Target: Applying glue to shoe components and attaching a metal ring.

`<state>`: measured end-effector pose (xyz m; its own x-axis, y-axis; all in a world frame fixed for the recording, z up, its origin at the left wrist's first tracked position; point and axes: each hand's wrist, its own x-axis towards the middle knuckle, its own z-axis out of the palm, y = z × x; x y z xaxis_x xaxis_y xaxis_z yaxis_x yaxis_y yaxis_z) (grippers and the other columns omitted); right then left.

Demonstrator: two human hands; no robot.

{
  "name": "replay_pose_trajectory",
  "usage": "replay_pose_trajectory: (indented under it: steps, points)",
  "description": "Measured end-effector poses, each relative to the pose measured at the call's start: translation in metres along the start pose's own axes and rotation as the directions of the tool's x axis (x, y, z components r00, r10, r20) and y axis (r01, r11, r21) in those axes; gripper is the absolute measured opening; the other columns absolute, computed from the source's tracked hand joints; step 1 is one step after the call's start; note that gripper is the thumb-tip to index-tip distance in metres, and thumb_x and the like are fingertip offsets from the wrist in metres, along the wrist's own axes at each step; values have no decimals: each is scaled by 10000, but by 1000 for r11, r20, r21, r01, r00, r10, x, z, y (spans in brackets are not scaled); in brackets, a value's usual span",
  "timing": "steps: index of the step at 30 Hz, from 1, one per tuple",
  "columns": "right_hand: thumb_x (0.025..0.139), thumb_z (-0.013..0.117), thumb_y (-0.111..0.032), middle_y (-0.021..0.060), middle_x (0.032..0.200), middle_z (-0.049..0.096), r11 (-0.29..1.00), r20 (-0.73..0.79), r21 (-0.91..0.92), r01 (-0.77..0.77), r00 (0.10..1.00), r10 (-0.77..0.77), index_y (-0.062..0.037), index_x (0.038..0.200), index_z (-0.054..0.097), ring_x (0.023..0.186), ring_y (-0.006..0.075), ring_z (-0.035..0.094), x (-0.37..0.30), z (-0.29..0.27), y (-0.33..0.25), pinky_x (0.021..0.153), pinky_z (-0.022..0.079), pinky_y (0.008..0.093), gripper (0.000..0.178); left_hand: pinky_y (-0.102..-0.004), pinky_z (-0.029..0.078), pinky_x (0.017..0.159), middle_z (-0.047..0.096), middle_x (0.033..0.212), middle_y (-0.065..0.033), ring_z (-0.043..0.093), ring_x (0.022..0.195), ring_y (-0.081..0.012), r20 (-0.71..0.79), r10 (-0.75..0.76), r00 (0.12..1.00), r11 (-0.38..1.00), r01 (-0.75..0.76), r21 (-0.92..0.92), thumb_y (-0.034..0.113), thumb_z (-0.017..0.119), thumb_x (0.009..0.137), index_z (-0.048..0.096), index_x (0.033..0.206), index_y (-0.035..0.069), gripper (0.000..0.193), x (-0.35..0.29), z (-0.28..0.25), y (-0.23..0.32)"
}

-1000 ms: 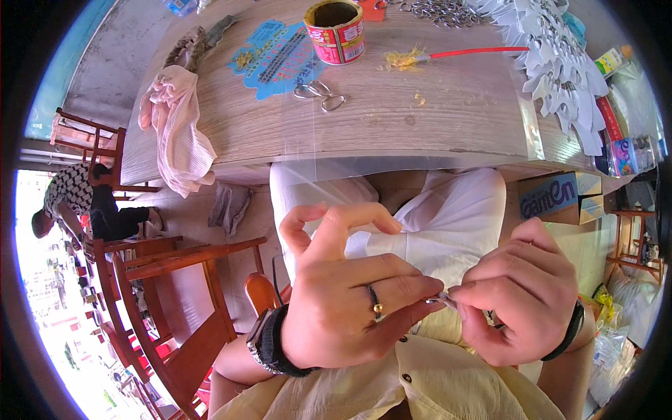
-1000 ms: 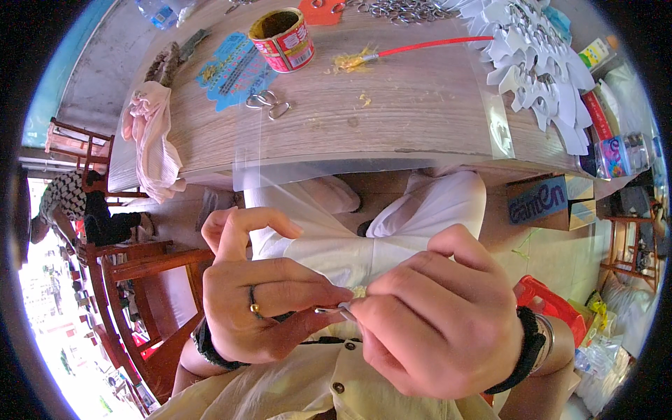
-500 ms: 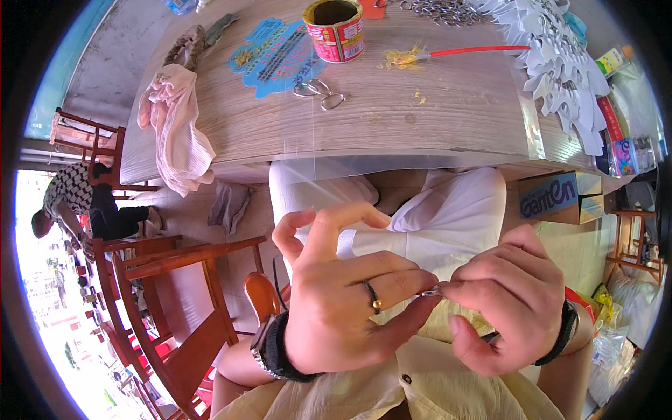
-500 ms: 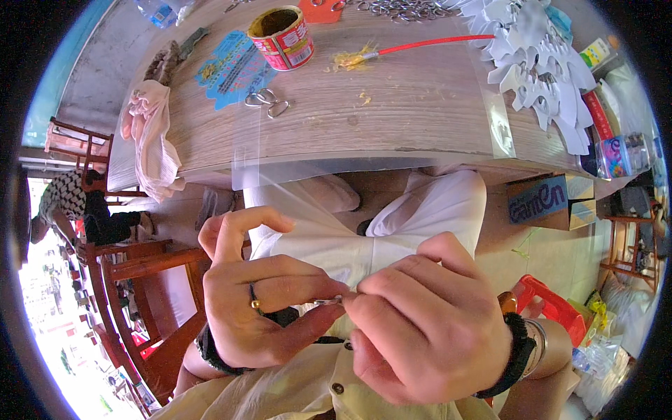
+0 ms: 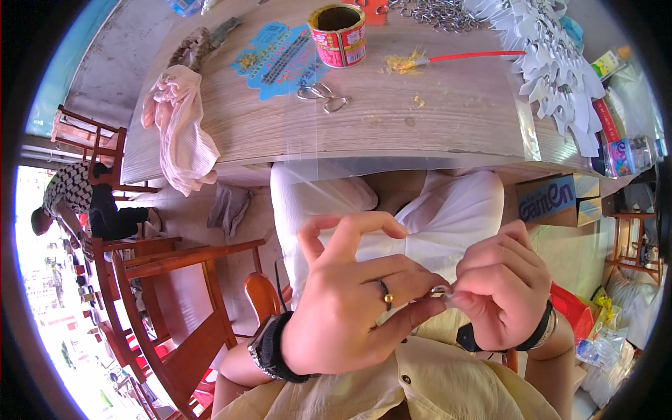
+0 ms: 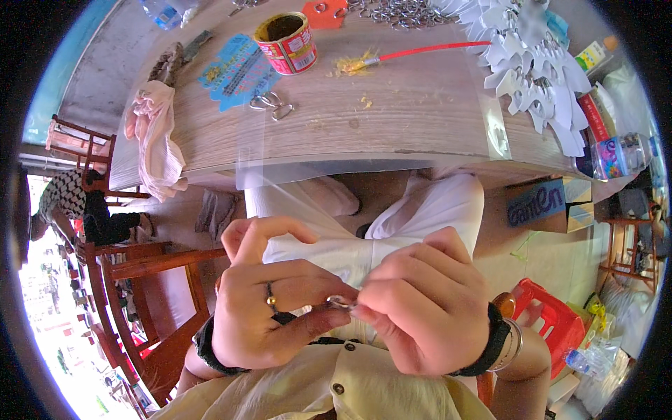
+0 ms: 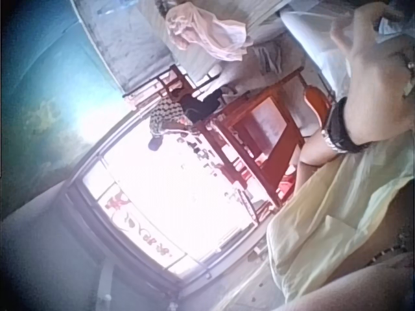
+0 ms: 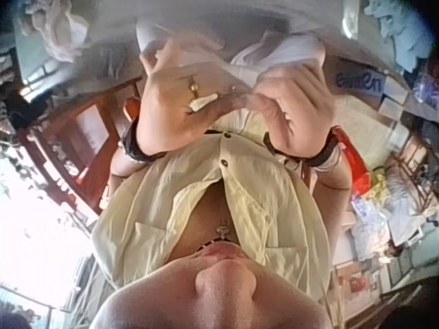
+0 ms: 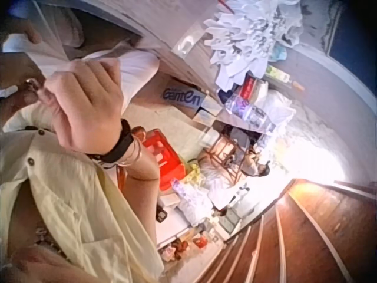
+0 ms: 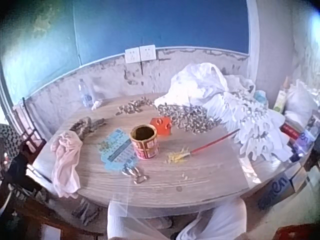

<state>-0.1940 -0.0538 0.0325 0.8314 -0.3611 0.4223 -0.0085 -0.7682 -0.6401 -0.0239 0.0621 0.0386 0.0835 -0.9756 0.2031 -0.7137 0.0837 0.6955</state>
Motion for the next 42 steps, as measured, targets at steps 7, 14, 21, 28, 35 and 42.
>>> replay_pose_trajectory:
  steps: [7,14,21,28,35,42]
  points:
    - [692,695,-43,28,745,564,1000,5,25,18,1000,-18,-72,786,576,665,229,542,1,7,5,620,355,356,154,-392,287,912,708,830,55,530,1048,-232,53,-61,997,991,67,-119,262,811,691,746,822,135,194,-7,1,-1]
    - [703,684,-53,24,735,554,998,-48,-32,60,997,-61,-76,782,572,673,232,549,-1,21,0,626,348,350,139,-410,291,930,710,830,38,544,1051,-242,-31,-132,991,990,131,-56,212,827,658,742,850,133,225,-13,5,2]
    - [688,658,-42,39,766,562,993,33,-99,62,998,-59,-59,815,565,697,237,566,-7,27,-1,633,364,356,158,-428,296,950,706,753,48,591,1017,-238,-131,-76,988,994,85,63,223,837,641,742,802,143,203,-19,12,-2]
    - [671,643,-22,95,895,573,989,117,-148,30,993,-12,1,964,589,759,258,576,-10,21,-9,665,405,369,300,-425,281,944,690,722,47,592,986,-230,-207,-48,977,989,75,125,178,834,622,733,762,167,172,-16,11,-5]
    - [659,624,-70,111,979,568,957,175,-289,-40,980,94,32,1016,593,859,262,545,-13,28,-15,725,407,376,373,-501,232,957,631,747,55,575,1022,-210,-270,8,963,943,82,322,143,733,614,646,704,155,125,-16,29,-7]
    - [687,600,-122,117,972,551,875,198,-478,-75,961,191,40,1023,587,893,253,502,-14,47,-17,757,387,373,374,-507,241,948,623,762,41,560,1017,-219,-208,2,978,927,77,367,112,704,585,653,711,129,137,-11,40,-16]
